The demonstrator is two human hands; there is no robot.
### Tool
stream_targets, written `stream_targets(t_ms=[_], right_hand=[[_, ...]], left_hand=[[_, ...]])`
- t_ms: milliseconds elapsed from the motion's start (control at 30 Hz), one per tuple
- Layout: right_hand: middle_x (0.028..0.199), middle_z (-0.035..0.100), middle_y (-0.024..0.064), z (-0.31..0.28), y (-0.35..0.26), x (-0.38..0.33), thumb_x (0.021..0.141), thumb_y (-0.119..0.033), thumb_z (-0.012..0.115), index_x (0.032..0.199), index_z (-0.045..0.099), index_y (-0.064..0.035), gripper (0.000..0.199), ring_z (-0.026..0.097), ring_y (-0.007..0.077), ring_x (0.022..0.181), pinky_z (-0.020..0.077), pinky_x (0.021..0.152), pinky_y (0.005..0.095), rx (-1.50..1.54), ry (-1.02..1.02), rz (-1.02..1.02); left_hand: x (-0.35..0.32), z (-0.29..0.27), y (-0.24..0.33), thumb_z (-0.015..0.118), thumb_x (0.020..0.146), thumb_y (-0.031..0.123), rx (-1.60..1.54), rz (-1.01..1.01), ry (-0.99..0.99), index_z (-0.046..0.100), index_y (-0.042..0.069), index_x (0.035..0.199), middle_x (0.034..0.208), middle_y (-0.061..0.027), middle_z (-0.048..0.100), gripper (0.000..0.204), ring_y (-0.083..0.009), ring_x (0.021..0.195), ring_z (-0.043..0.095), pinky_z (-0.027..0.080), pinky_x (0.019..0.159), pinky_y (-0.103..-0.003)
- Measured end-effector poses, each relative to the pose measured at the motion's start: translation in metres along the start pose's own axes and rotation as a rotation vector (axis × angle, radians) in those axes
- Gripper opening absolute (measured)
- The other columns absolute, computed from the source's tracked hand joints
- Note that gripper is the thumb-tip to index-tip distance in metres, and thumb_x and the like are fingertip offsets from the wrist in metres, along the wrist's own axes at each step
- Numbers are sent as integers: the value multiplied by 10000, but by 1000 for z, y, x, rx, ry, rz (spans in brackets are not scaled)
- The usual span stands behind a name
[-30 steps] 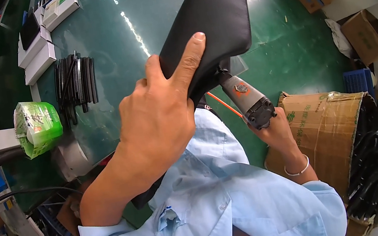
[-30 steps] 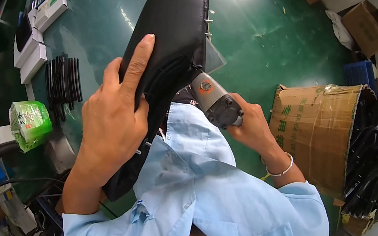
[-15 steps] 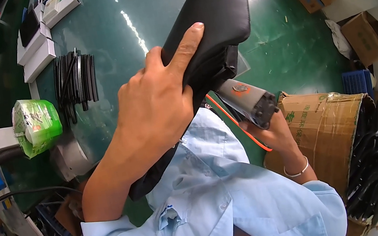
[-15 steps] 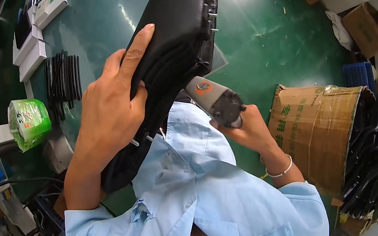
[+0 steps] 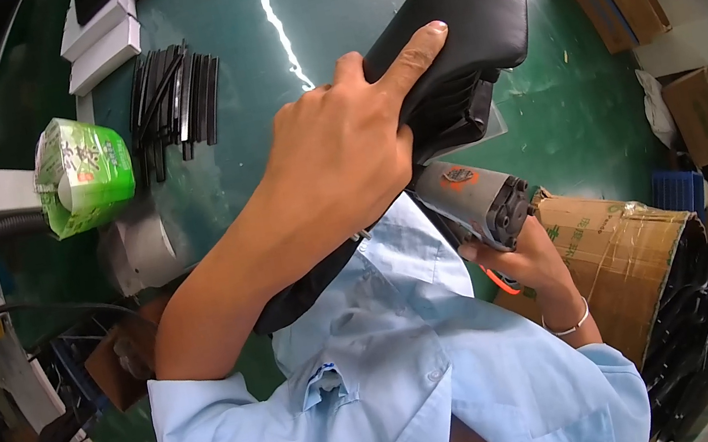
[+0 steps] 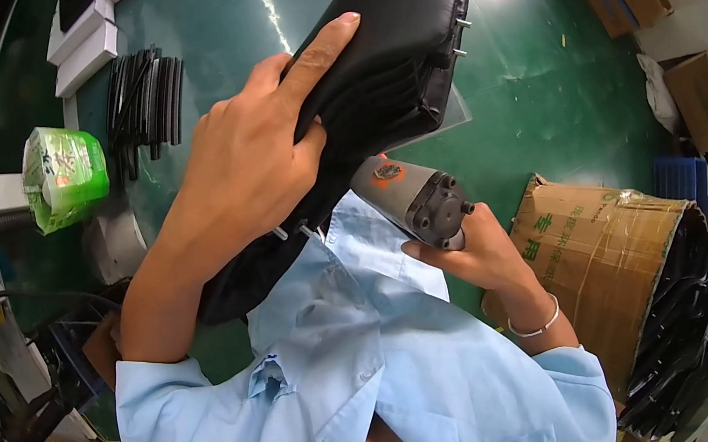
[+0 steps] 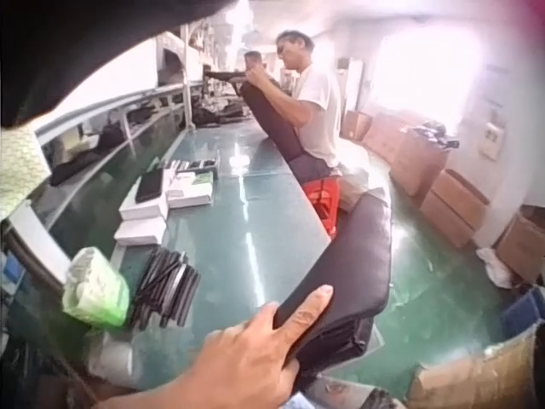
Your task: Secure a leather seat cover to a plastic base using a pneumatic staple gun.
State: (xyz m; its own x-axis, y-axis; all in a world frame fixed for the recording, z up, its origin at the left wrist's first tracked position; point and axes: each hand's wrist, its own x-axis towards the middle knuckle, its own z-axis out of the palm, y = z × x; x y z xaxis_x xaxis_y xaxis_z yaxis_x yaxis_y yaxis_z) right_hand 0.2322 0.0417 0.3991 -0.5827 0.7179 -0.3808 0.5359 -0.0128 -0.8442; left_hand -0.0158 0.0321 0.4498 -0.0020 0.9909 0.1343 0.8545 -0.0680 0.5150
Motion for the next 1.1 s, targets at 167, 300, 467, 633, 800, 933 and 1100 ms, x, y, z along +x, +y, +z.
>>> stream_targets(t_ms=[167,300,467,633,800,933,1100], right_hand=[[762,648,81,11,-15,-7,749,-196,757,949,614,39,339,554,136,653,467,636,282,13,-67,-122],[710,599,59,16,-11,-3,745,-202,761,936,602,40,347,508,128,629,448,612,290,56,-143,-28],[744,609,44,22,-9,-4,737,-160,756,978,603,31,343,520,110,685,453,641,286,135,-224,10],[889,632,65,27,-15,-5,720,-138,756,1020,594,26,379,550,121,802,462,729,290,284,-178,86],[894,604,35,14,-5,-19,727,-52,732,1000,586,14,316,560,138,791,460,708,271,203,-16,-50],[784,581,4,12,-4,-21,722,-43,739,914,588,-20,246,531,85,713,436,636,247,340,90,83],[700,554,-5,16,-4,-12,723,-72,749,807,549,-24,222,501,97,645,413,580,261,301,32,8]], left_hand=[[-5,1,-3,537,799,95,-28,-54,-20,317,331,1416,1019,-203,560,696,-413,749,609,506,718,-469],[-4,6,-12,529,796,122,-46,32,71,396,244,1399,844,-222,545,630,-384,660,613,508,632,-476],[-5,7,-15,538,785,134,-35,24,120,414,263,1388,810,-220,554,629,-387,660,612,512,630,-474],[4,4,-18,544,760,116,-38,-27,38,349,318,1404,972,-171,610,703,-376,815,621,507,776,-445],[33,1,-47,525,750,106,-201,-7,21,368,287,1397,1118,-193,605,690,-386,950,601,468,882,-426],[66,9,-33,503,759,149,-67,-46,42,359,306,1402,1071,-191,624,677,-373,959,604,462,897,-441],[79,22,-15,508,792,199,22,-82,83,345,354,1405,996,-180,618,653,-379,930,611,482,855,-465]])
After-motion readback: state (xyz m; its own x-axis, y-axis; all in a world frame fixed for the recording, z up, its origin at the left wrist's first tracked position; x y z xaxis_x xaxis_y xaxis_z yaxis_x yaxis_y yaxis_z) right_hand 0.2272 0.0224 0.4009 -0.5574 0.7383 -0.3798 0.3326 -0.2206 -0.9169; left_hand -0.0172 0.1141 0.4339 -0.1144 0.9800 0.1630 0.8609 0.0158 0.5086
